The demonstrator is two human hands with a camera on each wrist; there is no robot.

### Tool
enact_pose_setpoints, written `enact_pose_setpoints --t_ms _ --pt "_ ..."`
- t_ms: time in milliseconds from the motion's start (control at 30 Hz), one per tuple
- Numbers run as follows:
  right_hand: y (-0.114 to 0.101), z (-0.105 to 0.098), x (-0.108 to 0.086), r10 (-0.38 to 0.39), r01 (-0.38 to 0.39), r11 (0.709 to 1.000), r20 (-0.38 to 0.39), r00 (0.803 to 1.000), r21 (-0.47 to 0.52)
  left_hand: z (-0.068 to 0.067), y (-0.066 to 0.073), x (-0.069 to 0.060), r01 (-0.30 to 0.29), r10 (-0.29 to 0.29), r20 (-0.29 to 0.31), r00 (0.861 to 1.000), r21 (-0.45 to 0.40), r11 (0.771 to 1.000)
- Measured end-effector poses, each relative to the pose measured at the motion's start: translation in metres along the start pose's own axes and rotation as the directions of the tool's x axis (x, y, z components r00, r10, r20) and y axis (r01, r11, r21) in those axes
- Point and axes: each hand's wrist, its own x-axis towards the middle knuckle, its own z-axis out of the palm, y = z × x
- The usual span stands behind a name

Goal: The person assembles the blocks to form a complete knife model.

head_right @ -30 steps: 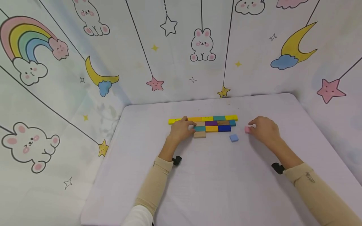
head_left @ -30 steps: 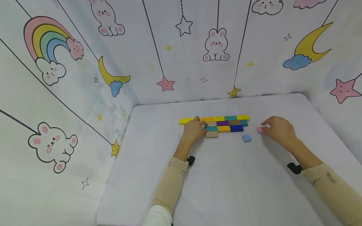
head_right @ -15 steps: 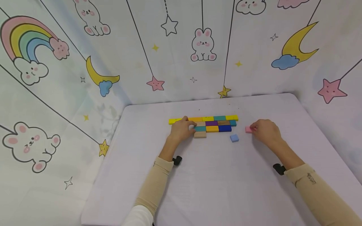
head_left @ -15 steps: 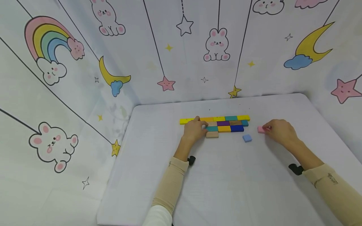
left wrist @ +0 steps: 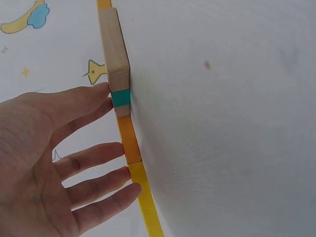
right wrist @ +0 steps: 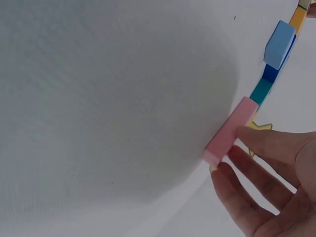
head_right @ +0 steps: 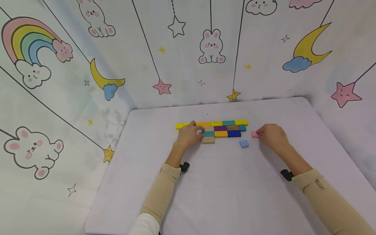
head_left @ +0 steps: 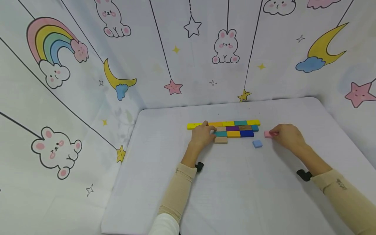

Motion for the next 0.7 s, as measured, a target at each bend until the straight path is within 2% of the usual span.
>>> enact_pose_setpoints --t_ms 367,700 --pt "-0.011 0.005 0.004 -0.049 0.05 0.999 0.01 0.999 -0.019 0.0 0.001 -0.001 0.006 -0.006 0.004 1.0 0.001 1.0" --pt "-0.021 0.006 0.005 -0.068 0.068 0.998 0.034 0.997 -0.012 0.001 -0.001 0.001 -0.009 0.009 -0.017 1.0 -0.009 1.0"
